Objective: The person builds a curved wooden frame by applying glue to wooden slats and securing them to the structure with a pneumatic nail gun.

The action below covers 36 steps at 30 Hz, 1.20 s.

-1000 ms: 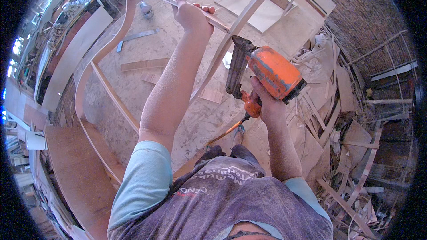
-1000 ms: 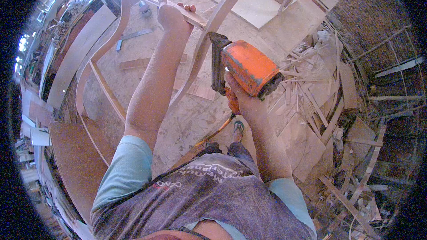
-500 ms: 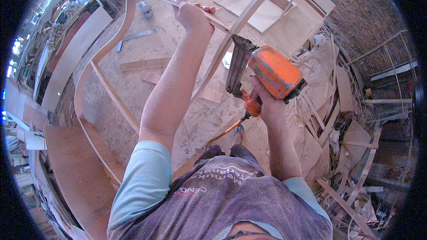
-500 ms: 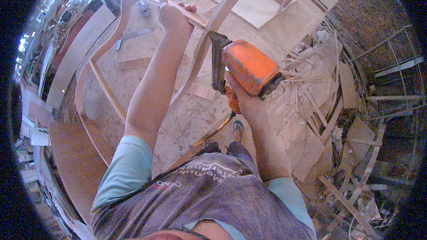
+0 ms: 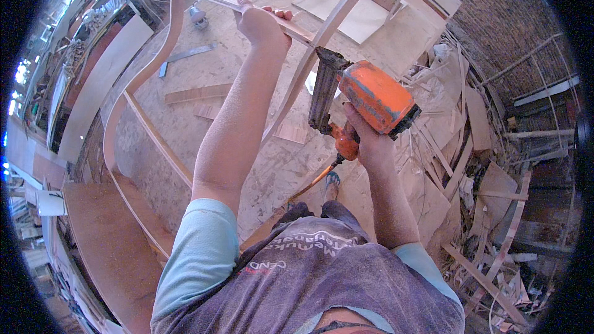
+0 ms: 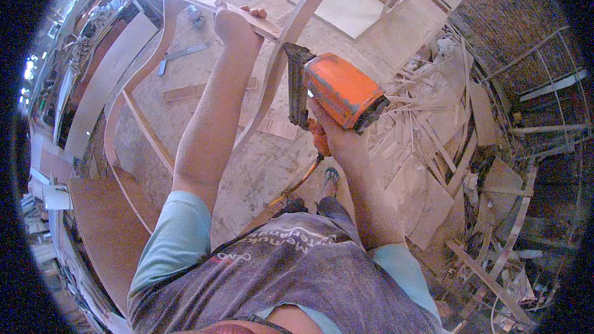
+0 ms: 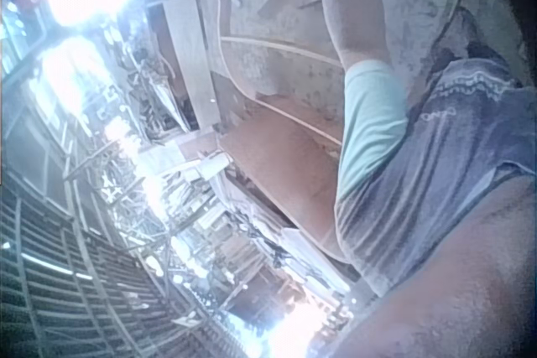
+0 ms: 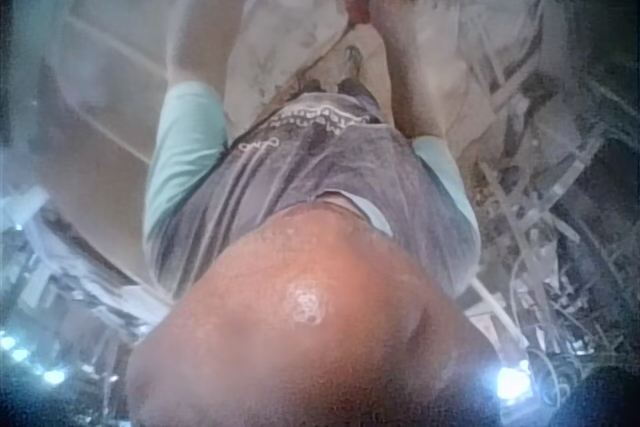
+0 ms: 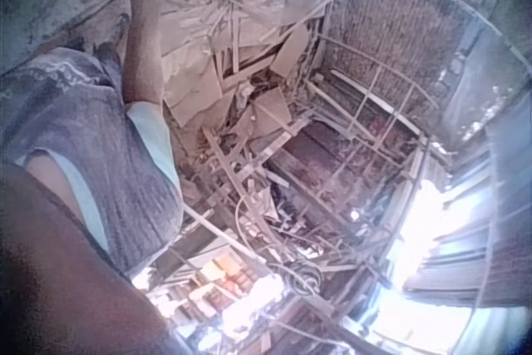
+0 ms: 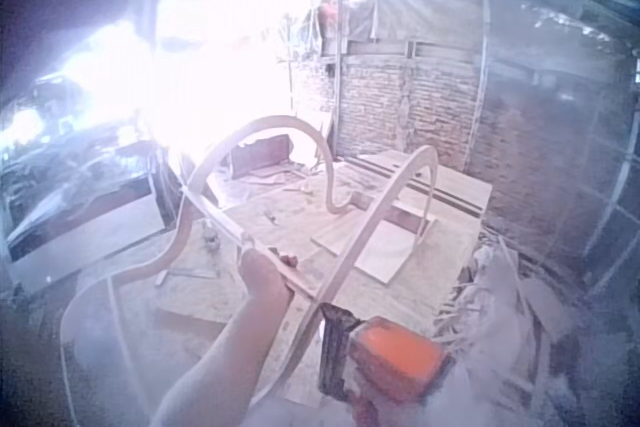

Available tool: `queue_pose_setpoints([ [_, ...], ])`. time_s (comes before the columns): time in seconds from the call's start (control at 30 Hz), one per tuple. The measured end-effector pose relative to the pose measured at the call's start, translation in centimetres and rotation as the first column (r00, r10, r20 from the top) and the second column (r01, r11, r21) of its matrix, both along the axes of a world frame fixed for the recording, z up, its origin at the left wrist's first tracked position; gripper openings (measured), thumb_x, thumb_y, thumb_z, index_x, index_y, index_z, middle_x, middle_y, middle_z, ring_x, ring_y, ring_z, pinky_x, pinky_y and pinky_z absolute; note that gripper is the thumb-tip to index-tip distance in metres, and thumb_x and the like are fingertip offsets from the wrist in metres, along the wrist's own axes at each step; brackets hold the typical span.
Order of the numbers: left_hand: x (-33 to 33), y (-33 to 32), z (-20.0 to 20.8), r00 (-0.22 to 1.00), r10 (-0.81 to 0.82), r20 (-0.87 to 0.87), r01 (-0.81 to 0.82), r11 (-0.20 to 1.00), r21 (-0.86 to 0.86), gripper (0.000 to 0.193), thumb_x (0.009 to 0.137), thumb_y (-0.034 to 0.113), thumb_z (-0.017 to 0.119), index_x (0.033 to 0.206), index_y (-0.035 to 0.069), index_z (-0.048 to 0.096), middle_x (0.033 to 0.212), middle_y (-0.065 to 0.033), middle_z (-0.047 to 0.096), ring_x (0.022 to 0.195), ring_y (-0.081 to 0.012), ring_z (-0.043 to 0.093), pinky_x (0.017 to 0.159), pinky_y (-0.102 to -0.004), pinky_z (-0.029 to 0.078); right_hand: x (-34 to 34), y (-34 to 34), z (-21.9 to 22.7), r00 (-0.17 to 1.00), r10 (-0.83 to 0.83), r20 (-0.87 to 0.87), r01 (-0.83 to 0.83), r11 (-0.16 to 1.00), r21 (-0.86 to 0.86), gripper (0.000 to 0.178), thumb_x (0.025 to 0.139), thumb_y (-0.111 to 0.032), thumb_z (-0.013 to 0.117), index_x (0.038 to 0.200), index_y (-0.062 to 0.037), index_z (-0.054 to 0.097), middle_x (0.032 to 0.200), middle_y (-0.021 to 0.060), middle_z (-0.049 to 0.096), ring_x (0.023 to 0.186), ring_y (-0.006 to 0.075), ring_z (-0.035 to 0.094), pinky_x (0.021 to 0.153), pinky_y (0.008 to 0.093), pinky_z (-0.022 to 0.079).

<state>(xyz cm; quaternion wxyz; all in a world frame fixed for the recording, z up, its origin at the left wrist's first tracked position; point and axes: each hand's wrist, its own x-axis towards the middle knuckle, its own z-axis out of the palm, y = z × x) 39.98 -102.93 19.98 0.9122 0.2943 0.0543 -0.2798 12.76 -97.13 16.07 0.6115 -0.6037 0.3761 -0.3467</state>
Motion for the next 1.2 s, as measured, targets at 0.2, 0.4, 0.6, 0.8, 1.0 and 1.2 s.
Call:
queue_pose_setpoints([
  [0.2,-0.3,0.2,0.3,1.000,0.007,0.026,-0.007,1.000,0.023,0.045,0.105,0.039,0.040,0.144,0.022,0.030,0.092,-0.0083,0.041,0.058,-0.0182,0.044,0.055,-0.0382,0.049,0.0,0.0,-0.2,1.000,0.000,0.006,0.000,1.000,0.000,0.025,0.094,-0.022,0.069,0.076,-0.0056,0.063,0.060,0.0011,0.055,0.051,0.0113,0.051,0.051,0.0289,0.040],
  [0.4,-0.4,0.3,0.3,0.999,0.000,0.038,0.000,1.000,0.019,0.043,0.105,0.039,0.039,0.142,0.020,0.030,0.092,-0.0085,0.041,0.058,-0.0184,0.045,0.054,-0.0376,0.050,-0.2,-0.4,-1.7,1.000,0.008,0.030,-0.005,0.994,-0.107,0.024,0.094,-0.022,0.070,0.078,-0.0050,0.064,0.061,0.0023,0.058,0.054,0.0123,0.055,0.054,0.0288,0.042],
  [0.6,-0.1,0.3,0.1,0.999,0.004,0.045,-0.004,1.000,-0.002,0.042,0.106,0.039,0.039,0.141,0.019,0.031,0.090,-0.0082,0.041,0.058,-0.0177,0.045,0.052,-0.0371,0.050,0.2,-0.1,-0.8,0.999,0.002,0.034,-0.002,1.000,0.012,0.022,0.094,-0.020,0.070,0.080,-0.0048,0.064,0.060,0.0025,0.057,0.053,0.0133,0.055,0.054,0.0298,0.043],
  [0.8,-0.3,0.3,0.1,0.999,-0.008,0.053,0.008,1.000,-0.007,0.040,0.106,0.038,0.038,0.141,0.019,0.032,0.089,-0.0077,0.041,0.058,-0.0167,0.045,0.053,-0.0359,0.050,0.2,-0.6,-1.7,0.996,0.015,0.090,-0.014,1.000,-0.014,0.016,0.094,-0.016,0.069,0.086,-0.0036,0.064,0.059,0.0021,0.054,0.051,0.0135,0.052,0.052,0.0306,0.043],
  [1.0,-0.3,0.4,0.3,0.997,-0.004,0.078,0.004,1.000,-0.003,0.038,0.107,0.039,0.037,0.139,0.018,0.032,0.089,-0.0077,0.041,0.059,-0.0168,0.044,0.053,-0.0361,0.050,0.5,-0.5,-1.9,0.994,0.010,0.113,-0.002,0.998,-0.066,0.013,0.093,-0.014,0.069,0.089,-0.0029,0.063,0.059,0.0019,0.052,0.048,0.0136,0.050,0.050,0.0303,0.041],
  [1.2,-0.2,0.3,0.4,0.998,-0.001,0.064,0.001,1.000,0.005,0.040,0.106,0.041,0.038,0.138,0.017,0.032,0.090,-0.0078,0.041,0.060,-0.0173,0.045,0.054,-0.0365,0.049,0.3,-1.0,-2.9,0.995,0.015,0.099,-0.005,0.995,-0.098,0.013,0.093,-0.014,0.069,0.091,-0.0026,0.063,0.059,0.0018,0.052,0.049,0.0135,0.050,0.050,0.0300,0.041],
])
